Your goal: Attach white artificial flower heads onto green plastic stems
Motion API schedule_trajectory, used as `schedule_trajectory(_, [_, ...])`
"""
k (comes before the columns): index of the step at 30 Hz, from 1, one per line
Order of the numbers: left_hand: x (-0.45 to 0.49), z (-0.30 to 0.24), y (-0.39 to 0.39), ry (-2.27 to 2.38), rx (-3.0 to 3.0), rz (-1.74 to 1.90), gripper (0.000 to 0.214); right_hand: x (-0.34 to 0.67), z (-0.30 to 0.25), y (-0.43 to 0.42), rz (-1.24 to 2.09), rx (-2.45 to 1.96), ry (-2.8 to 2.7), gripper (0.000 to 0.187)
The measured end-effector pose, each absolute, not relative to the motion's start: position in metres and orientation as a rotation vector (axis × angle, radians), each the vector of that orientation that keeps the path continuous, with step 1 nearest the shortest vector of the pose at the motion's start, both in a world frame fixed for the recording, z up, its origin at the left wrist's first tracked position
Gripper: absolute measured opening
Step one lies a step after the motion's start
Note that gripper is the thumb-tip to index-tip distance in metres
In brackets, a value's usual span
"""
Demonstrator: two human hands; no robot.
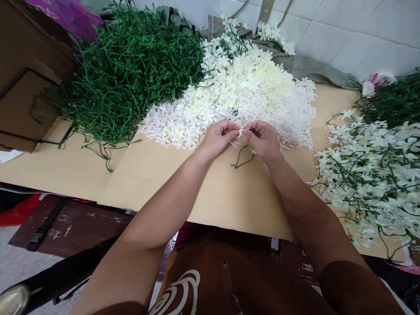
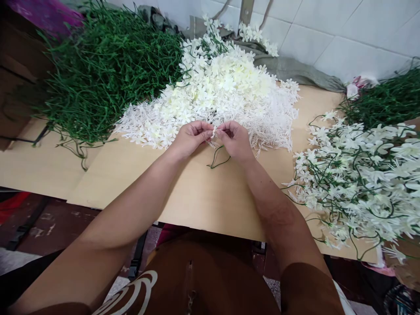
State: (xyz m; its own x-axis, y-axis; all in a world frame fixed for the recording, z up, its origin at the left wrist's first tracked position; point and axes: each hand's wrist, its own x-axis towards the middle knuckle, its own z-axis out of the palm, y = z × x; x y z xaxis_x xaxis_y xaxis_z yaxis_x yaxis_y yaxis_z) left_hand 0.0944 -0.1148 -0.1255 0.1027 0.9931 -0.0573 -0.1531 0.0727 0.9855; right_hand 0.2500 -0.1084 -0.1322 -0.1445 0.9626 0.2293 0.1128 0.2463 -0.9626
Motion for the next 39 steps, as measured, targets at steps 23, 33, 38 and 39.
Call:
schedule_trajectory(23, [0.095,-0.12,-0.119,1.018,1.117,1.16,0.013,0.244,-0.132,-0.112,1.105,-1.024,-1.404,0.052])
schedule_trajectory(33, [0.096,-0.126,-0.119,0.95,1.143,1.172,0.027,0.242,-0.141,-0.111,1.155,-0.963,-1.378,0.05])
schedule_trajectory(38, [0.092,-0.125,-0.118,0.962,1.204,1.124,0.029,0.242,-0.142,-0.11,1.126,-0.961,-1.42,0.05])
schedule_trajectory(39, [0.091,-0.124,-0.118,0.977,1.209,1.135,0.027,0.242,-0.141,-0.11,1.102,-0.962,-1.433,0.05])
